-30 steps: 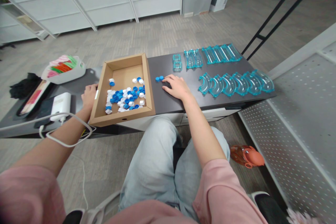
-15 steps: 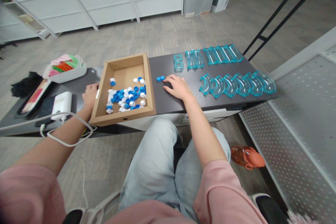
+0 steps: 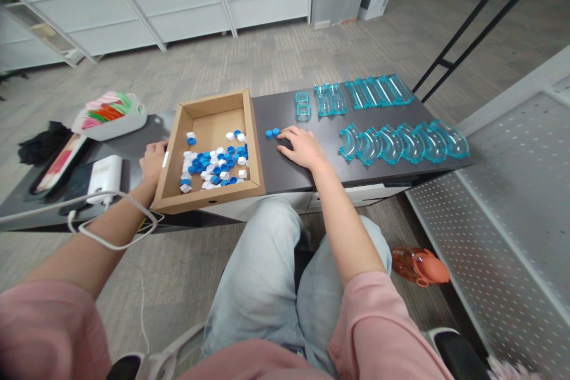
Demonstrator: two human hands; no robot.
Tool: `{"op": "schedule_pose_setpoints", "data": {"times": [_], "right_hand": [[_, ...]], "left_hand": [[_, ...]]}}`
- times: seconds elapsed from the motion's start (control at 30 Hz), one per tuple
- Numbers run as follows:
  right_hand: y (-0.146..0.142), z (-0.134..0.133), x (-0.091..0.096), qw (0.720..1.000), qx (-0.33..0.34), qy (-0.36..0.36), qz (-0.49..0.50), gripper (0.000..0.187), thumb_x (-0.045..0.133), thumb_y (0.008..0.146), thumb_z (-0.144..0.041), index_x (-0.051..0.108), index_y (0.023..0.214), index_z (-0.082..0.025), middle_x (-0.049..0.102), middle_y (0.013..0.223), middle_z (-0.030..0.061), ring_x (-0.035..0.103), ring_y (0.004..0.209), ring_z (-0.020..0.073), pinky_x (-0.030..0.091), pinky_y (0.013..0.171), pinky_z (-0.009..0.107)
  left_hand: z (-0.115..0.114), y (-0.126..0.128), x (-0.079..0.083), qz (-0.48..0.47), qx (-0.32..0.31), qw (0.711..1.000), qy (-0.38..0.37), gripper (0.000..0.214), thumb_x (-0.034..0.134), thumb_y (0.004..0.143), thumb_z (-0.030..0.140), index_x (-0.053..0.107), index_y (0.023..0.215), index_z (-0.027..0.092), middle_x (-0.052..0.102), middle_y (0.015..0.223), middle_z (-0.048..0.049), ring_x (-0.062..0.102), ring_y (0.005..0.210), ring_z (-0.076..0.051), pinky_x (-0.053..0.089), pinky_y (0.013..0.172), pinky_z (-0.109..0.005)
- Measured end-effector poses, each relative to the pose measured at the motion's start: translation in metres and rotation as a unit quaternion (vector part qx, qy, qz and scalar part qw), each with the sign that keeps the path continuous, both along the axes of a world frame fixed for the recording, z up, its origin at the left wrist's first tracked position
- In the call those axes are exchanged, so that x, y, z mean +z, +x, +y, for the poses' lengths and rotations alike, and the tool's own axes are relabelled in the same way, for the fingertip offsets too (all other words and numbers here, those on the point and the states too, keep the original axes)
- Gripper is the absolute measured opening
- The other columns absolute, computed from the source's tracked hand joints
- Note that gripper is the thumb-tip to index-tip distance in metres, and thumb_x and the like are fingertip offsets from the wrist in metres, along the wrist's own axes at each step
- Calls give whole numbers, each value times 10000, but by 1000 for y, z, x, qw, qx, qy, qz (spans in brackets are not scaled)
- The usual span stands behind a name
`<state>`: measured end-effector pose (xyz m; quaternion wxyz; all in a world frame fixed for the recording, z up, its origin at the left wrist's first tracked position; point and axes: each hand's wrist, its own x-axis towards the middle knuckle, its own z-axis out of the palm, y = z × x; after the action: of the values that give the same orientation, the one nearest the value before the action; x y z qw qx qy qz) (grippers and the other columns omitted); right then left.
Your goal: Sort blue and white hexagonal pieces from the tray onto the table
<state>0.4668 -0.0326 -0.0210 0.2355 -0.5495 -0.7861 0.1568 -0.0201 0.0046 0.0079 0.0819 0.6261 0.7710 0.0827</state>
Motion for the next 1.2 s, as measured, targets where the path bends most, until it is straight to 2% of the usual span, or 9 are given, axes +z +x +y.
{"op": "schedule_pose_setpoints", "data": {"times": [0.23,0.43,0.63,0.87,0.97,1.07,1.2], "right_hand": [[0,0,0,1000,2,0,-1,419,690,1136,-444,821,1511,-310,747,1671,138,680,1510,433,523,1188,612],[0,1,-1,1000,2,0,4,401,688,1146,-460,828,1498,-329,749,1657,123,673,1498,434,512,1184,611],[-1,1,-1,1000,0,-1,0,407,690,1143,-447,821,1504,-311,750,1665,129,679,1505,433,514,1184,610],[0,0,-1,1000,4,1,5,412,694,1140,-452,829,1510,-330,749,1659,129,677,1497,443,516,1186,623],[0,0,0,1000,1,0,6,416,699,1136,-441,828,1509,-312,750,1657,138,681,1498,441,515,1189,623],[0,0,0,1000,0,-1,2,420,700,1135,-428,822,1511,-288,748,1662,147,685,1510,433,520,1189,613],[0,0,0,1000,0,-1,0,419,701,1135,-423,817,1513,-284,746,1669,145,681,1519,427,521,1199,611]], "left_hand": [[1,-2,0,6,-6,1000,-5,679,411,1134,538,510,1774,332,512,1817,-207,476,1706,-394,388,1390,-632],[0,-1,-1,8,-4,1000,-1,683,342,1142,532,505,1789,387,503,1825,-190,466,1719,-375,378,1400,-624],[-2,1,2,8,-9,1000,-3,736,336,1125,492,500,1813,286,496,1823,-242,468,1722,-399,375,1393,-632],[-2,4,5,11,-7,1000,3,647,410,1159,449,531,1782,319,528,1793,-241,520,1696,-426,407,1367,-650],[-2,7,6,15,-5,1000,4,629,457,1160,394,543,1766,248,530,1774,-282,535,1679,-448,418,1353,-665],[-2,11,8,20,-2,1000,-2,631,432,1176,377,527,1763,166,508,1798,-303,515,1683,-437,393,1377,-642],[-4,16,12,28,8,1000,-12,614,427,1186,370,514,1760,169,506,1811,-286,500,1685,-407,388,1380,-605]]}}
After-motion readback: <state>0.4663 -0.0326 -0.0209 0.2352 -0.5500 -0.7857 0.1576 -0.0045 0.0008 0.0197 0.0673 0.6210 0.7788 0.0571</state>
